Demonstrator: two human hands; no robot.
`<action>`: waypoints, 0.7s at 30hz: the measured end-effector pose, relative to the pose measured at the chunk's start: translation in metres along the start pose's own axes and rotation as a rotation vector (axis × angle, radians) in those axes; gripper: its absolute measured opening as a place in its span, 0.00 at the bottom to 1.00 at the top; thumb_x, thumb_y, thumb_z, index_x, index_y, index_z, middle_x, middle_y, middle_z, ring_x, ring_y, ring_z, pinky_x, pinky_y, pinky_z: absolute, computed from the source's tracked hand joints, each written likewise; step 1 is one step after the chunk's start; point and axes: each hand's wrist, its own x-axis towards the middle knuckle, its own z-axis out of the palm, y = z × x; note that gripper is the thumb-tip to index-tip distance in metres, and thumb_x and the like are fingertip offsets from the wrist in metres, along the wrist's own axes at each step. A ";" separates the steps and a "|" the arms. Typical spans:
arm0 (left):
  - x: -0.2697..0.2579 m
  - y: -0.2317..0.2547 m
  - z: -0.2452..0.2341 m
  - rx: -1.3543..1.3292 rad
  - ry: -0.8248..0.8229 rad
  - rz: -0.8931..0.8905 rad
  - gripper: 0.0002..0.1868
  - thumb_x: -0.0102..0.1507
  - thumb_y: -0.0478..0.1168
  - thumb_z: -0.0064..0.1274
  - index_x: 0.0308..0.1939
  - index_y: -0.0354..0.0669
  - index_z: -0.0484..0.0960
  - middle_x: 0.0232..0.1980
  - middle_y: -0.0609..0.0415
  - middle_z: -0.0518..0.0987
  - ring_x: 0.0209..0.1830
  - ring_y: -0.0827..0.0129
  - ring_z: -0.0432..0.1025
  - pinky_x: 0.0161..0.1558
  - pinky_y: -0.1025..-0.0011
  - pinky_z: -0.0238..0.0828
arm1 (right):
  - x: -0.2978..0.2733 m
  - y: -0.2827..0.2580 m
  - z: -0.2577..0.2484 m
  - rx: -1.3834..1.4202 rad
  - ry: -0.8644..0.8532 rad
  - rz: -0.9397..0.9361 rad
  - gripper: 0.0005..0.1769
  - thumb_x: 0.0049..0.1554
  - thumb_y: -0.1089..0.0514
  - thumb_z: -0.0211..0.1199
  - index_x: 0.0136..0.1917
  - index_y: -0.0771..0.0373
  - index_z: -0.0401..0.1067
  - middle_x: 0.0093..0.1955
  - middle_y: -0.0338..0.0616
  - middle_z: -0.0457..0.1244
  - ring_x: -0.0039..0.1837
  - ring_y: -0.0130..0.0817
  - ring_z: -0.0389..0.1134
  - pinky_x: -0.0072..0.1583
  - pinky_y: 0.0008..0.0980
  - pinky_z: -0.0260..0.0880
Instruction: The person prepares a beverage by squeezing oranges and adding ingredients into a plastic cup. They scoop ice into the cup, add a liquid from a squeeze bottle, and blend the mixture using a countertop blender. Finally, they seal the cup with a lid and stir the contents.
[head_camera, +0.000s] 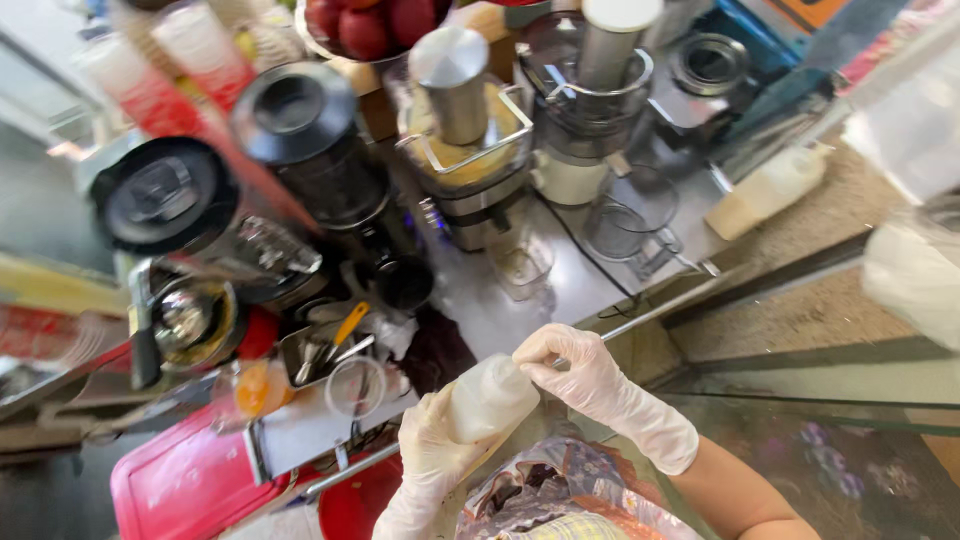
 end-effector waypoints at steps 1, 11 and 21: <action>0.015 0.016 0.011 -0.050 -0.035 0.040 0.41 0.35 0.56 0.75 0.51 0.51 0.84 0.41 0.53 0.83 0.42 0.56 0.77 0.46 0.60 0.74 | -0.006 0.006 -0.018 0.003 0.070 -0.007 0.06 0.53 0.67 0.68 0.46 0.63 0.78 0.47 0.40 0.71 0.49 0.27 0.72 0.51 0.27 0.73; 0.211 0.223 0.129 -0.259 -0.102 0.412 0.44 0.40 0.53 0.73 0.58 0.43 0.80 0.49 0.50 0.82 0.50 0.53 0.76 0.53 0.60 0.72 | -0.029 0.113 -0.165 0.115 0.952 0.196 0.18 0.64 0.60 0.58 0.67 0.63 0.68 0.59 0.43 0.67 0.55 0.27 0.69 0.57 0.27 0.71; 0.360 0.317 0.350 -0.476 -0.017 0.157 0.42 0.47 0.49 0.75 0.63 0.45 0.76 0.55 0.46 0.79 0.55 0.52 0.76 0.56 0.61 0.73 | -0.065 0.185 -0.187 0.092 0.766 0.490 0.22 0.59 0.63 0.59 0.68 0.62 0.70 0.55 0.45 0.71 0.53 0.28 0.71 0.56 0.27 0.71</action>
